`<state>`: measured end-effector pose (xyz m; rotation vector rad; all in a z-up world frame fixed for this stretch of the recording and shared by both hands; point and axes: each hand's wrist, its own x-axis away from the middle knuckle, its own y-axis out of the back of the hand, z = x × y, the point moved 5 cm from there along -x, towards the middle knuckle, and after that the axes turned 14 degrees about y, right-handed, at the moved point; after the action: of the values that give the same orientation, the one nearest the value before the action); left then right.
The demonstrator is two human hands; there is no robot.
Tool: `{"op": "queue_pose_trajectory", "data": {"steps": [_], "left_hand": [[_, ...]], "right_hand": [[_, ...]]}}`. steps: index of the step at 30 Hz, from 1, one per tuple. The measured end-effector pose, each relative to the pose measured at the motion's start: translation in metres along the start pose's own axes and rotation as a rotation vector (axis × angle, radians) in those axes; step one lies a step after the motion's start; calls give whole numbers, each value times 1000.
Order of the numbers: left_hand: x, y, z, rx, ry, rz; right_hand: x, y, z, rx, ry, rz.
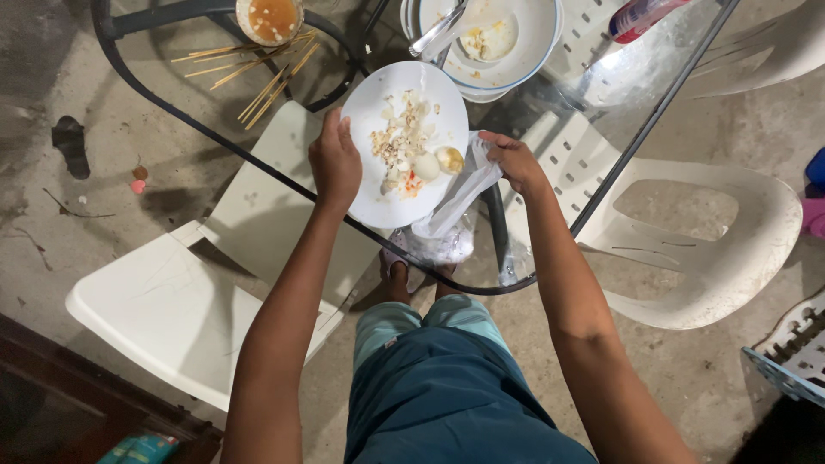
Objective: The person retrieves a bowl from a cabinet, places food items onto it from various plates on a table, and then stacks the used plates and bowls together.
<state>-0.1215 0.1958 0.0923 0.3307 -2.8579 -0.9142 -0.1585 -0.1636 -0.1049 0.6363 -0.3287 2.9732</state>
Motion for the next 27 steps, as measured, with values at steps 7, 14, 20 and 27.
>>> {"op": "queue_pose_trajectory", "data": {"steps": [7, 14, 20, 27], "left_hand": [[6, -7, -24, -54, -117, -27], [7, -17, -33, -56, -122, -49], [18, -20, -39, -52, -165, -75], [40, -24, -55, -100, -296, -108]], "right_hand": [[4, 6, 2, -26, 5, -42], [1, 23, -13, 12, 49, -91], [12, 27, -8, 106, 49, -158], [39, 22, 24, 679, 330, -170]]}}
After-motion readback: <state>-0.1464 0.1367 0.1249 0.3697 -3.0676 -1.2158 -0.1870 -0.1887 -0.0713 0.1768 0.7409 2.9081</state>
